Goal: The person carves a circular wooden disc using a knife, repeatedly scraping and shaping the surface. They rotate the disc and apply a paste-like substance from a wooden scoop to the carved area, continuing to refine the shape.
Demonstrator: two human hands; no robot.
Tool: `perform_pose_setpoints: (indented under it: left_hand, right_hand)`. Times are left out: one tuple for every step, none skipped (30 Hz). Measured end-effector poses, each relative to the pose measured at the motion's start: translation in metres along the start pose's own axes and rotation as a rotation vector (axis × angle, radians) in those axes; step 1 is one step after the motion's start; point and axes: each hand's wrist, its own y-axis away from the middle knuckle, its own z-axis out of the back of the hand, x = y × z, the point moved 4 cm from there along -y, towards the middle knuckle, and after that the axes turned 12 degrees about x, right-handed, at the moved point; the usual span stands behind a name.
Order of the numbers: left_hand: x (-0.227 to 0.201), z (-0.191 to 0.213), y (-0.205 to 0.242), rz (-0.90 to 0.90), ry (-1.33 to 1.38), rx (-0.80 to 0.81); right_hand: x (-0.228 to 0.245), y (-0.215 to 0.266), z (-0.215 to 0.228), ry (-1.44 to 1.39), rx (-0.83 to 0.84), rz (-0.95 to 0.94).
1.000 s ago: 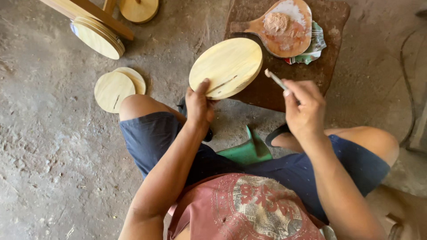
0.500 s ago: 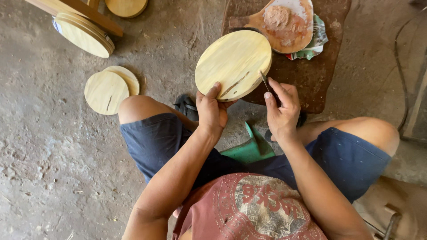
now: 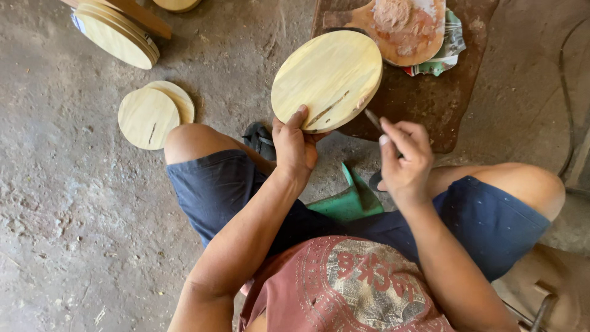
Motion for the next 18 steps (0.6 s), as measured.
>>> perform_pose_setpoints:
  left_hand:
    - [0.002, 0.001, 0.001, 0.012, 0.005, -0.025]
    - [0.003, 0.002, 0.002, 0.024, 0.009, -0.050]
    - [0.003, 0.000, 0.001, 0.018, 0.002, -0.036]
    - [0.003, -0.001, 0.001, 0.012, -0.006, -0.021]
    - [0.003, -0.003, 0.002, 0.005, -0.012, -0.009]
    - [0.004, -0.004, 0.002, 0.004, -0.016, -0.014]
    - [0.003, -0.004, 0.002, 0.002, -0.021, -0.022]
    - [0.002, -0.004, 0.002, 0.001, -0.026, -0.031]
    - [0.002, -0.005, 0.002, -0.012, -0.028, -0.018]
    - [0.002, -0.007, 0.002, -0.025, -0.030, -0.006]
    - [0.002, -0.007, 0.003, -0.036, -0.032, 0.002]
    - [0.002, -0.007, 0.003, -0.027, -0.026, -0.008]
    - [0.003, -0.007, 0.003, -0.018, -0.021, -0.017]
    - [0.003, -0.007, 0.004, -0.010, -0.016, -0.026]
    - [0.003, -0.008, 0.004, -0.012, -0.018, -0.019]
    - [0.002, -0.009, 0.004, -0.015, -0.020, -0.013]
    - [0.001, -0.010, 0.004, -0.018, -0.022, -0.006]
    - [0.000, -0.010, 0.004, -0.019, -0.018, -0.001]
  right_hand:
    - [0.000, -0.003, 0.006, 0.043, 0.004, -0.028]
    - [0.000, -0.007, 0.009, 0.086, 0.008, -0.056]
    - [0.002, -0.012, 0.011, 0.122, 0.000, -0.018]
    - [0.004, -0.017, 0.012, 0.159, -0.007, 0.020]
    - [0.006, -0.020, 0.013, 0.195, -0.011, 0.059]
    - [0.007, -0.023, 0.013, 0.218, -0.010, 0.069]
    - [0.008, -0.024, 0.010, 0.237, -0.005, 0.079]
    - [0.008, -0.025, 0.008, 0.257, 0.000, 0.090]
    - [0.007, -0.024, 0.006, 0.210, 0.005, 0.083]
    - [0.006, -0.023, 0.003, 0.163, 0.010, 0.076]
    - [0.006, -0.020, 0.001, 0.115, 0.019, 0.067]
    - [0.005, -0.016, 0.000, 0.109, 0.025, 0.052]
    - [0.004, -0.013, -0.002, 0.104, 0.031, 0.038]
    - [0.003, -0.010, -0.004, 0.098, 0.036, 0.024]
    - [0.003, -0.007, -0.005, 0.092, 0.033, 0.038]
    - [0.004, -0.005, -0.006, 0.086, 0.031, 0.052]
    - [0.005, -0.004, -0.007, 0.080, 0.029, 0.067]
    - [0.006, -0.002, -0.010, 0.057, 0.035, 0.059]
